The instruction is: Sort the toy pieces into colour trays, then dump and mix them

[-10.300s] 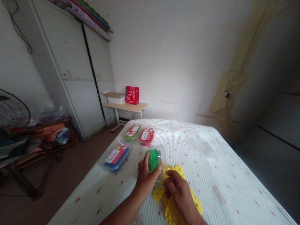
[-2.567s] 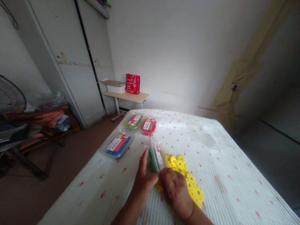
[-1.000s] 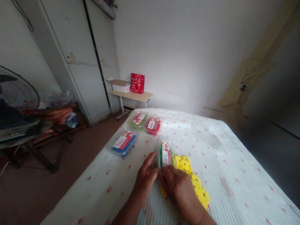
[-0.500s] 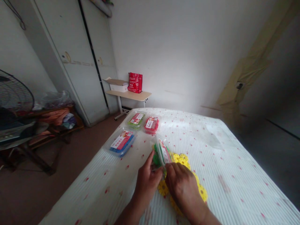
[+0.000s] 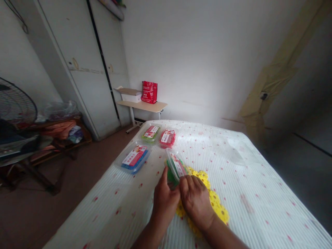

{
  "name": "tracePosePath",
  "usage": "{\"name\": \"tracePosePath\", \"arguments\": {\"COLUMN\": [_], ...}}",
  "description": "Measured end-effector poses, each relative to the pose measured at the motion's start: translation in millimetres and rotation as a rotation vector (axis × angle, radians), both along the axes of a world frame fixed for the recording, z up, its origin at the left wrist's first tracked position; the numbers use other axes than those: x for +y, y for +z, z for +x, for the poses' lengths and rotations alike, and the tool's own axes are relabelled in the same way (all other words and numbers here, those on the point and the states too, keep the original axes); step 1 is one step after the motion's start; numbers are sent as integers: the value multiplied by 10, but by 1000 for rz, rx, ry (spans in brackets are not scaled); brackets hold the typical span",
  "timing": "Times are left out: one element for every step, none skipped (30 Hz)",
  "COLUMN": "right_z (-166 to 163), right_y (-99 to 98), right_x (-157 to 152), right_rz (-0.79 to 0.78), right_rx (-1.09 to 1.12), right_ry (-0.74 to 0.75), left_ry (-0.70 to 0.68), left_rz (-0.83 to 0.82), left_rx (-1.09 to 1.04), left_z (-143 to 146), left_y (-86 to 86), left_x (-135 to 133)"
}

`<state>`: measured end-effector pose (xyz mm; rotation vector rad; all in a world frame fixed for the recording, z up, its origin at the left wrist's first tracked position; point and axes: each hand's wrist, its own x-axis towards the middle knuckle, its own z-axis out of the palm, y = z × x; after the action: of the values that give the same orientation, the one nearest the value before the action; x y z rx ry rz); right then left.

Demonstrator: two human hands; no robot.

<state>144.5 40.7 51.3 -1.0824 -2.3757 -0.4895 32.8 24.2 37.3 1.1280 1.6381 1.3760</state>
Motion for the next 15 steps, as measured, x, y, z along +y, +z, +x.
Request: {"name": "tracePosePath", "arguments": {"right_z": [5, 12, 21, 31, 39, 45, 47, 45, 39, 31, 21, 11, 1, -9, -18], "right_y": [-2, -4, -8, -11, -15, -18, -21, -23, -24, -23, -20, -16, -10, -3, 4], "right_x": [11, 20, 28, 34, 39, 44, 49, 56, 65, 75, 87, 99, 111, 121, 128], "right_rz": [-6, -18, -33, -51, -69, -86, -102, -117, -130, -142, -151, -157, -161, -165, -171], "right_rx": [-1, 1, 6, 16, 29, 46, 65, 83, 100, 115, 131, 146, 160, 170, 175], "right_ry": [15, 36, 67, 106, 146, 179, 203, 215, 219, 216, 212, 209, 210, 215, 225], "left_ry": [5, 5, -4, -18, -30, -39, -50, -63, -75, -85, -95, -106, -119, -130, -142], "left_rz": [5, 10, 15, 18, 17, 16, 21, 27, 31, 35, 39, 40, 36, 28, 22], "left_rx": [-8, -31, -64, -103, -142, -182, -222, -267, -313, -359, -399, -430, -447, -457, -464], "left_z": [-5, -9, -15, -23, -34, -48, -66, -88, -112, -139, -166, -192, -215, -233, -247], "left_y": [1, -2, -9, -20, -35, -53, -73, -93, -111, -125, -134, -139, -138, -134, -130], "left_x": [-3, -8, -13, -17, -20, -21, -18, -13, -5, 4, 12, 18, 23, 26, 28]}}
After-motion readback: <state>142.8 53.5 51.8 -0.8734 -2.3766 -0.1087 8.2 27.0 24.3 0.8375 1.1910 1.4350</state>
